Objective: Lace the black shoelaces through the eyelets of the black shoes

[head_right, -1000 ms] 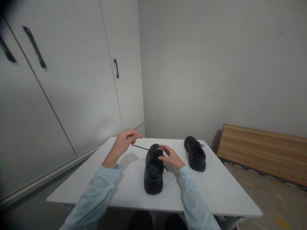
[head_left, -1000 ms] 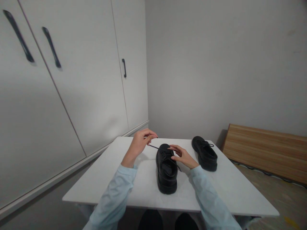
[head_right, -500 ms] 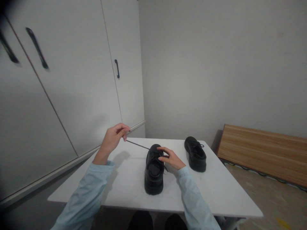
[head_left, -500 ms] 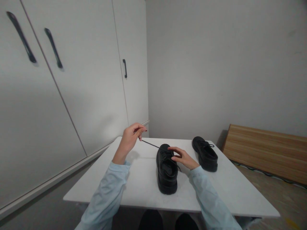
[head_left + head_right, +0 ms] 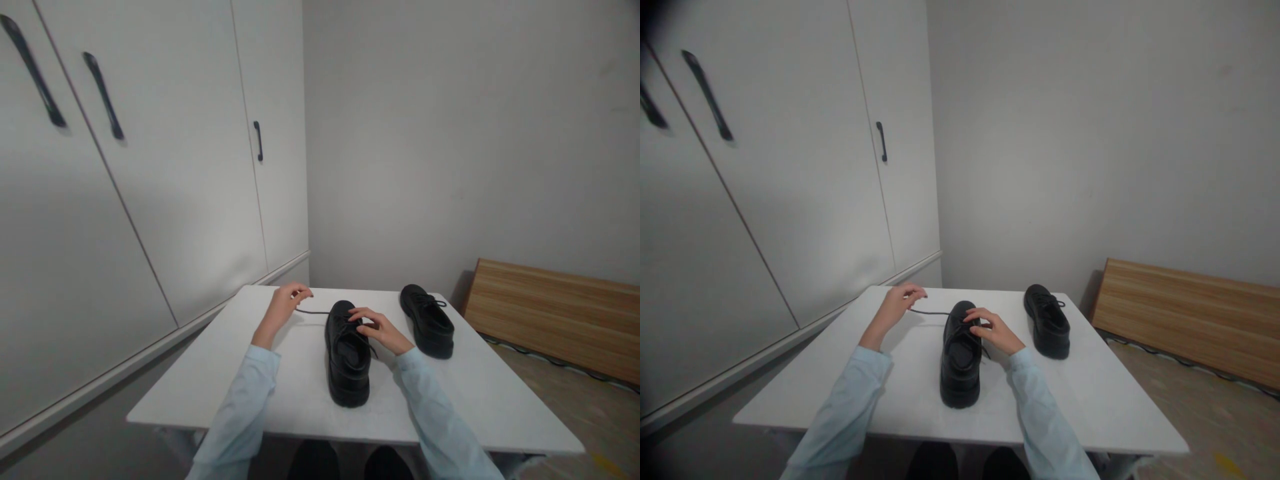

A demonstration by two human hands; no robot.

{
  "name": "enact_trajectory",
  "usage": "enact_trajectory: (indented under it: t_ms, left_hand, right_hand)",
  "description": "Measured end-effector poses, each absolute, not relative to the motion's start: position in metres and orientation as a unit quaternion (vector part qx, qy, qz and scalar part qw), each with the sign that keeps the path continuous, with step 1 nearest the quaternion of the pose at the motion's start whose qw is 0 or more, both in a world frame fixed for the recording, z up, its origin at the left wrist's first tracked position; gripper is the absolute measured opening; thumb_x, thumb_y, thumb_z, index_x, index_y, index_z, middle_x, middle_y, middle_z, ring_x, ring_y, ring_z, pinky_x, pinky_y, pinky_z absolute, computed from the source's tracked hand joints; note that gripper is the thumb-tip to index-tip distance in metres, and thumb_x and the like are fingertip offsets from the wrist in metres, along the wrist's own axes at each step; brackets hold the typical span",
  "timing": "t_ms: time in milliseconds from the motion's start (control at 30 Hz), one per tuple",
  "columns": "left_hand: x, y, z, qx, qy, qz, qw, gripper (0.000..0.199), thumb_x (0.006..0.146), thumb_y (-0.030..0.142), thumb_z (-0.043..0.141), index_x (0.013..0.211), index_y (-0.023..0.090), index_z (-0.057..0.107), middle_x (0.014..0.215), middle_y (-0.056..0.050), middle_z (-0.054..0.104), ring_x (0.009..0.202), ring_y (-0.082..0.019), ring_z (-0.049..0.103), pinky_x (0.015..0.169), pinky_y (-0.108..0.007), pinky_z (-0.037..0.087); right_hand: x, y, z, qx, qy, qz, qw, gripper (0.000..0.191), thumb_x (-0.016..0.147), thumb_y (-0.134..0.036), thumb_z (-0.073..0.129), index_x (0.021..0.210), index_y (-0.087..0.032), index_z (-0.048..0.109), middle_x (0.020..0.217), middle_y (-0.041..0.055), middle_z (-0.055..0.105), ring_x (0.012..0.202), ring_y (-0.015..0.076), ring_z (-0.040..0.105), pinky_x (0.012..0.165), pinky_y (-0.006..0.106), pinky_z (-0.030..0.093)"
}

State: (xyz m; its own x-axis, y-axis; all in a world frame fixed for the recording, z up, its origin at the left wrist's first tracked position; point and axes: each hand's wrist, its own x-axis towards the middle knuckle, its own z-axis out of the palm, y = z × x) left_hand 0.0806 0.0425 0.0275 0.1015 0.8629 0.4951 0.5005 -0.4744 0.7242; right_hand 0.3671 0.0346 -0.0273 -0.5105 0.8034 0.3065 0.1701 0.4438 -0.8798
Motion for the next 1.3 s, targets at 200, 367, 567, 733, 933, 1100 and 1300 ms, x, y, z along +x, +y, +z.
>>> enact_trajectory:
  t_ms: [200,367,567,733,933,1100,1300]
  left_hand:
    - [0.108,0.036,0.019,0.785,0.445,0.394,0.176,0.026,0.082,0.039,0.059,0.075,0.017,0.072,0.078,-0.005,0.069,0.074,-0.016,0.059,0.070,-0.026,0.043]
    - [0.123,0.036,0.008,0.813,0.428,0.341,0.199,0.033,0.083,0.046,0.057,0.079,0.018,0.074,0.080,-0.005,0.069,0.075,-0.017,0.060,0.071,-0.026,0.042]
    - [0.127,0.043,-0.013,0.805,0.431,0.342,0.222,0.029,0.079,0.043,0.062,0.079,0.018,0.075,0.079,-0.005,0.069,0.073,-0.017,0.059,0.069,-0.026,0.041]
    - [0.128,0.045,-0.024,0.782,0.423,0.377,0.259,0.022,0.075,0.038,0.066,0.077,0.017,0.073,0.078,-0.004,0.070,0.072,-0.016,0.058,0.069,-0.026,0.041]
    - [0.134,0.043,-0.028,0.747,0.433,0.409,0.296,0.020,0.070,0.036,0.070,0.073,0.016,0.068,0.068,0.000,0.065,0.064,-0.013,0.054,0.063,-0.024,0.039]
    - [0.136,0.045,-0.033,0.732,0.418,0.428,0.326,0.021,0.069,0.036,0.071,0.070,0.015,0.066,0.067,0.000,0.064,0.065,-0.013,0.055,0.063,-0.024,0.039]
    - [0.128,0.045,-0.034,0.737,0.387,0.410,0.374,0.021,0.074,0.035,0.068,0.077,0.015,0.069,0.074,-0.003,0.067,0.071,-0.015,0.058,0.068,-0.025,0.042]
  right_hand:
    - [0.361,0.035,-0.027,-0.328,-0.766,0.386,0.396,0.034,0.088,-0.049,0.051,0.094,-0.022,0.071,0.121,0.0098,0.060,0.118,0.0261,0.052,0.100,0.042,0.038]
    - [0.357,0.038,-0.029,-0.328,-0.765,0.360,0.420,0.045,0.092,-0.053,0.040,0.089,-0.020,0.071,0.113,0.0093,0.063,0.111,0.0243,0.055,0.102,0.040,0.035]
    - [0.353,0.040,-0.031,-0.338,-0.760,0.352,0.429,0.047,0.092,-0.053,0.040,0.087,-0.019,0.072,0.108,0.0095,0.063,0.109,0.0229,0.056,0.101,0.037,0.036]
    - [0.350,0.041,-0.032,-0.346,-0.752,0.353,0.436,0.046,0.090,-0.053,0.043,0.085,-0.019,0.074,0.106,0.0098,0.064,0.107,0.0229,0.057,0.100,0.037,0.037]
    - [0.344,0.047,-0.037,-0.363,-0.734,0.346,0.458,0.043,0.088,-0.049,0.047,0.078,-0.018,0.075,0.101,0.0105,0.066,0.103,0.0236,0.059,0.096,0.037,0.039]
    - [0.340,0.051,-0.036,-0.383,-0.723,0.338,0.466,0.038,0.085,-0.044,0.052,0.071,-0.018,0.075,0.095,0.0104,0.068,0.098,0.0240,0.061,0.094,0.037,0.040]
    - [0.342,0.056,-0.028,-0.385,-0.750,0.338,0.418,0.032,0.082,-0.042,0.056,0.070,-0.019,0.076,0.095,0.0094,0.068,0.095,0.0233,0.062,0.091,0.036,0.042]
